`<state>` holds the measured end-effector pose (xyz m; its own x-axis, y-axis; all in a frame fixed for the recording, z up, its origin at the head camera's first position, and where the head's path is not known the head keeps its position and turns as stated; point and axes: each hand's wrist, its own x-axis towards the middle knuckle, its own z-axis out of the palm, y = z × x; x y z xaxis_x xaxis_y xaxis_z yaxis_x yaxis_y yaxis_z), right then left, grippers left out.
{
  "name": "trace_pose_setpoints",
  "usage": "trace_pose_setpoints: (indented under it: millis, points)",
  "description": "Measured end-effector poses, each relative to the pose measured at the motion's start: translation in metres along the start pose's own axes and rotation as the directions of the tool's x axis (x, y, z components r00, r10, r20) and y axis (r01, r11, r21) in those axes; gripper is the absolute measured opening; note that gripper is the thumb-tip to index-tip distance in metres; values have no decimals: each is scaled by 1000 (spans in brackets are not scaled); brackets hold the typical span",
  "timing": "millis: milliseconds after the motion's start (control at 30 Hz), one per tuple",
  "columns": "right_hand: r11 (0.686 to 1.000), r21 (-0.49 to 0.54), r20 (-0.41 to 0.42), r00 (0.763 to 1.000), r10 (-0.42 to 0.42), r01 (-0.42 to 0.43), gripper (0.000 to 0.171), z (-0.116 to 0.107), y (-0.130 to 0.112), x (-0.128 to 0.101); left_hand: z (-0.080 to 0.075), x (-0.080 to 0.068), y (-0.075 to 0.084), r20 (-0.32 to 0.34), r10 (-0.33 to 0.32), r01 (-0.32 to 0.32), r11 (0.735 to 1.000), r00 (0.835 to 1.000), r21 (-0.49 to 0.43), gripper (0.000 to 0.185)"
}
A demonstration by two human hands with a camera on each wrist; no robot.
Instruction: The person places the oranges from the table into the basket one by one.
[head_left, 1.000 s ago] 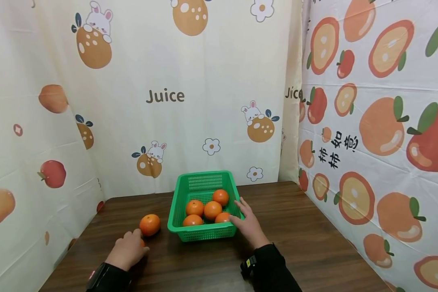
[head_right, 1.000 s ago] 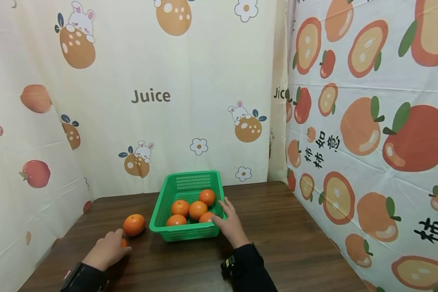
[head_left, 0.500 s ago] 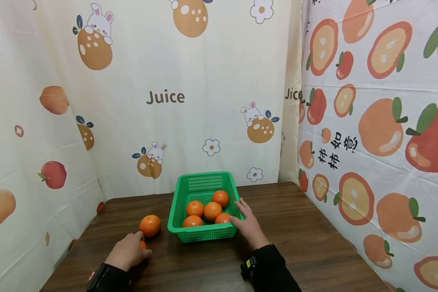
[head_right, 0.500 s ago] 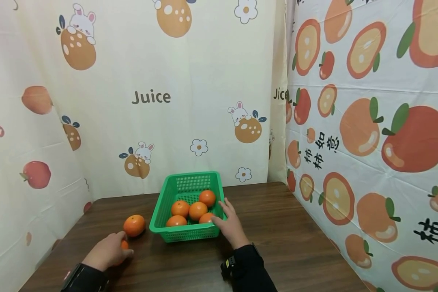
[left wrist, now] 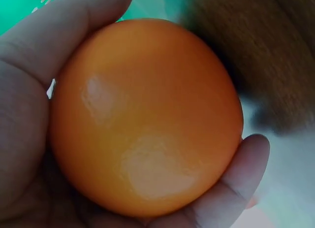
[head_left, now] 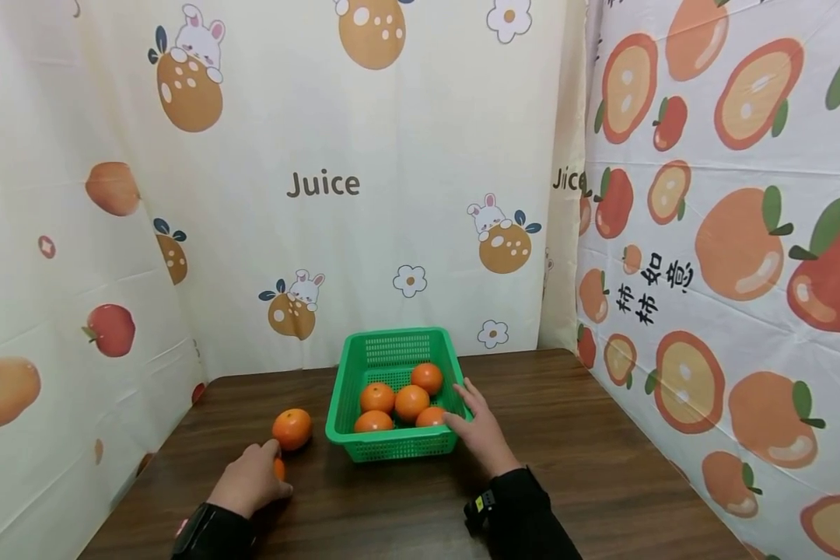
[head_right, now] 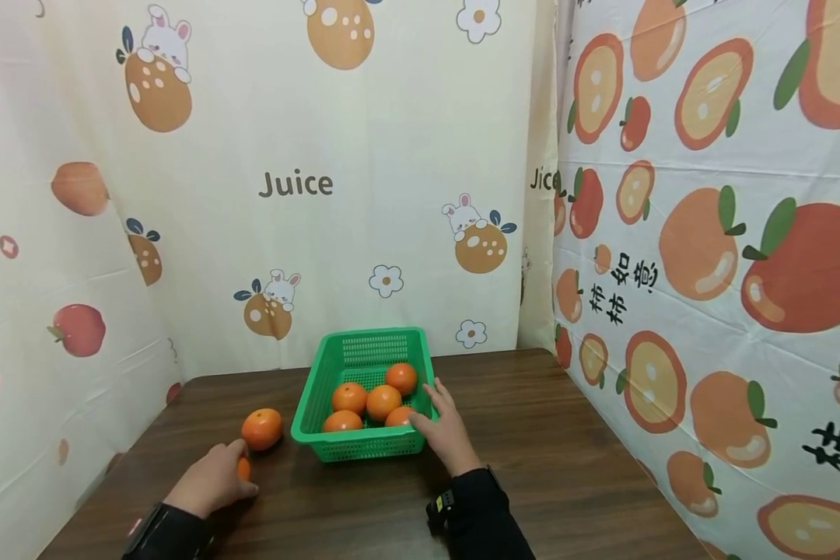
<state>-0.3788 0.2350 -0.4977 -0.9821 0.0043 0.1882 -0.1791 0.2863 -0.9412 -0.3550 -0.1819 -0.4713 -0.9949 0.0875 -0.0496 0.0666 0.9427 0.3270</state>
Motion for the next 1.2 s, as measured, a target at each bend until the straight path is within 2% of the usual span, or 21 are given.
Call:
trace_pose_setpoints:
  millis: [167,700,967,1200]
  points:
    - [1000,3,-12,1000,2,-2,71,-3,-3,2,-1,2,2,-8,3,-4,1000,1000,-9,72]
    - [1000,-1,-7,1000,16,-16,70,-2,3,-1,9,4,-2,8,-29,29,999,1000,-16,62]
    - [1000,10,8,1000,11,-11,72,-1,3,-2,10,5,-9,28,-17,18,999,999,-34,55]
    - [1000,13,2,1000,15,-15,71,-1,2,0,7,2,-9,5,1,-1,1000,1000,-28,56]
